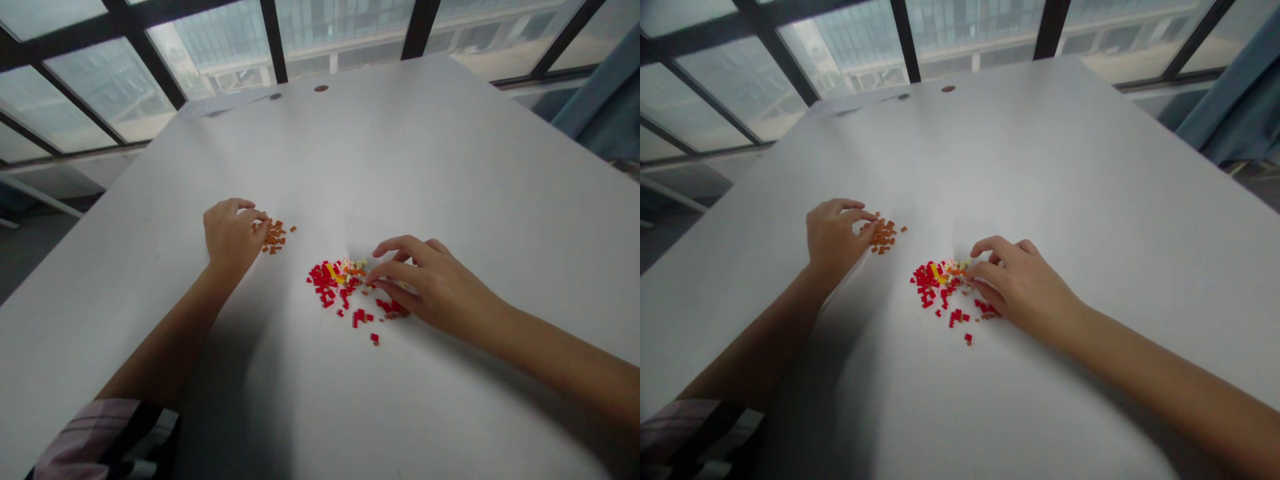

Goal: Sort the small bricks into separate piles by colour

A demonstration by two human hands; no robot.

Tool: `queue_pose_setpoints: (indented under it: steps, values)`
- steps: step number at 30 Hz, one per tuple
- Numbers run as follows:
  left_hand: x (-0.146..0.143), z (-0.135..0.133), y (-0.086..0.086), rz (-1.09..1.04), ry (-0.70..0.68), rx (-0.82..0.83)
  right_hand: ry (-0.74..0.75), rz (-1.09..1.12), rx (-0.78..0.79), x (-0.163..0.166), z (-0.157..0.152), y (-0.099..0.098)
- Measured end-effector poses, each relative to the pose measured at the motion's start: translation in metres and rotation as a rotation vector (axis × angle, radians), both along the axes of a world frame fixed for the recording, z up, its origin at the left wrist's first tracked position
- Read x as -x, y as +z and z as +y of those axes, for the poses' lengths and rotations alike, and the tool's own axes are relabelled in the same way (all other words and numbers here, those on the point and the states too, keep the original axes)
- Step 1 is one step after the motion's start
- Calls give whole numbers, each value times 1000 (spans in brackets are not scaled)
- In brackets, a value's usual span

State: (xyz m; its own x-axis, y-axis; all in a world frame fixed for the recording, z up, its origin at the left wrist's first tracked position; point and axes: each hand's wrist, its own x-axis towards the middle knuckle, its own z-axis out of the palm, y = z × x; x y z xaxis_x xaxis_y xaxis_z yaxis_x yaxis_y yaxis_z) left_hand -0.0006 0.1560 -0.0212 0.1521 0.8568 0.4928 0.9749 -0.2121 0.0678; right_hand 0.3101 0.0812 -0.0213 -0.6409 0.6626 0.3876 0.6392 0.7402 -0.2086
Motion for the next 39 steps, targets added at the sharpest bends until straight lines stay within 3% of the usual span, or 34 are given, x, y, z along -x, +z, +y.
queue_pose_setpoints:
  steps: [9,15,19,23,27,29,32,36,39]
  values:
    - [-7,-10,10,125,-45,-40,128,-119,76,-29,5,24]
    - [-28,-25,20,114,-201,83,188,-88,181,-39,-20,16]
    - [-41,-51,26,86,-333,127,98,11,98,-43,-34,5]
    - [-48,-98,14,-10,-508,266,22,40,7,-35,-39,-7]
    - [-56,-131,-8,-9,-509,400,-158,20,70,-22,-33,-24]
    - [-62,-133,-16,-10,-493,436,-222,37,100,-14,-29,-30]
    - [-72,-122,-23,-30,-510,451,-181,62,125,-2,-26,-33]
    - [-79,-110,-22,-74,-597,458,-129,170,250,3,-28,-27]
    - [-76,-112,-21,-62,-619,449,-190,238,346,-8,-32,-20]
